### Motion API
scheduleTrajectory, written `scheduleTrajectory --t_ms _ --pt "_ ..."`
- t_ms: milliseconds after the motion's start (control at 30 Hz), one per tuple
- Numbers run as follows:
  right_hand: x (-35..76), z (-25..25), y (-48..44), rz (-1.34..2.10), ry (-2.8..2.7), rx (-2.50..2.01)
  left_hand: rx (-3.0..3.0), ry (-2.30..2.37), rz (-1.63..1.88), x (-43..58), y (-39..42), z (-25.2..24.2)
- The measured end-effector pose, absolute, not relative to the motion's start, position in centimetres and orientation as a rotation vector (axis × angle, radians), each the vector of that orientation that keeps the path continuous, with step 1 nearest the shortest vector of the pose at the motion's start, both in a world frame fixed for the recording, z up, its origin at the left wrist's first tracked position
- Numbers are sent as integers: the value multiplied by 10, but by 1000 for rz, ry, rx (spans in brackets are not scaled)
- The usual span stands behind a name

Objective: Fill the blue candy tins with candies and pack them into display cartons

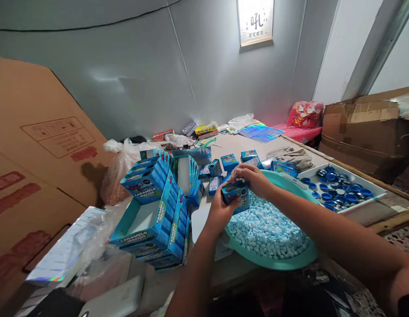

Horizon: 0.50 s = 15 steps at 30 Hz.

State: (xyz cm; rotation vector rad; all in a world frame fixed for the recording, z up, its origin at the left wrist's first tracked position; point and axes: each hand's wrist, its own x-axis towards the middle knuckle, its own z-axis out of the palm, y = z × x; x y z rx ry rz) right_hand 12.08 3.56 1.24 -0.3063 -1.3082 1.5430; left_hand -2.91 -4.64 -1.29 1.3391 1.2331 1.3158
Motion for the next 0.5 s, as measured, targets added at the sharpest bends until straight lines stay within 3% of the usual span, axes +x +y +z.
scheduleTrajectory --t_ms 167,500 --pt "122 16 34 1520 -1314 -372 1478 1448 1397 -29 -51 -12" --pt "121 11 36 1547 -1344 -342 1238 1266 1506 -28 -48 -12"
